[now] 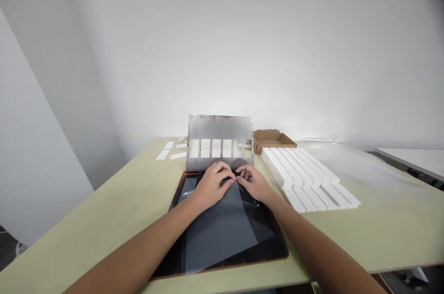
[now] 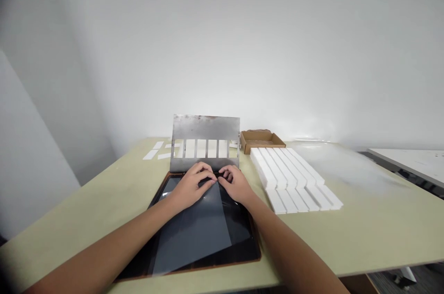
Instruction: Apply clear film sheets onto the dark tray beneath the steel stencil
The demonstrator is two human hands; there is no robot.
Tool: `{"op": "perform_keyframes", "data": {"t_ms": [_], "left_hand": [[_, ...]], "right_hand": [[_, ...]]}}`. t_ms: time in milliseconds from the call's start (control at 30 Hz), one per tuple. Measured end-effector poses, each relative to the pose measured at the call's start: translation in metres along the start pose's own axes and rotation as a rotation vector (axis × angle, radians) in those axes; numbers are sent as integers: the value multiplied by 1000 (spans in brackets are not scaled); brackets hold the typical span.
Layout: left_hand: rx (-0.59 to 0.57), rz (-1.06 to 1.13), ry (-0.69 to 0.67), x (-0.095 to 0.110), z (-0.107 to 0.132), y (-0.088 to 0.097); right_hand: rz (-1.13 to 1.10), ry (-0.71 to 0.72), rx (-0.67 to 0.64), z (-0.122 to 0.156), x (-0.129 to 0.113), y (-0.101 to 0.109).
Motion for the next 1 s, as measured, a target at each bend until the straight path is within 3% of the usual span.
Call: {"op": "perform_keyframes", "data": {"t_ms": [133,333,1000], "left_hand": [[-15,14,23,-4,0,-3],[-25,39,31,-6,0,-4],[-28,52,38,-3,0,-3]], "right_hand": [[309,166,38,7,-26,1],[460,222,1,14,-44,-1],[501,277,122,14,-43,-2]]}}
Point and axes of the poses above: each hand's wrist, its own z-axis away from the middle knuckle, its own y-axis out of the back of the hand, x = y × z, the point moved 7 cm from there along -z, towards the middle knuckle, and after that the axes turned 15 degrees about -x, right-handed, at the moved point
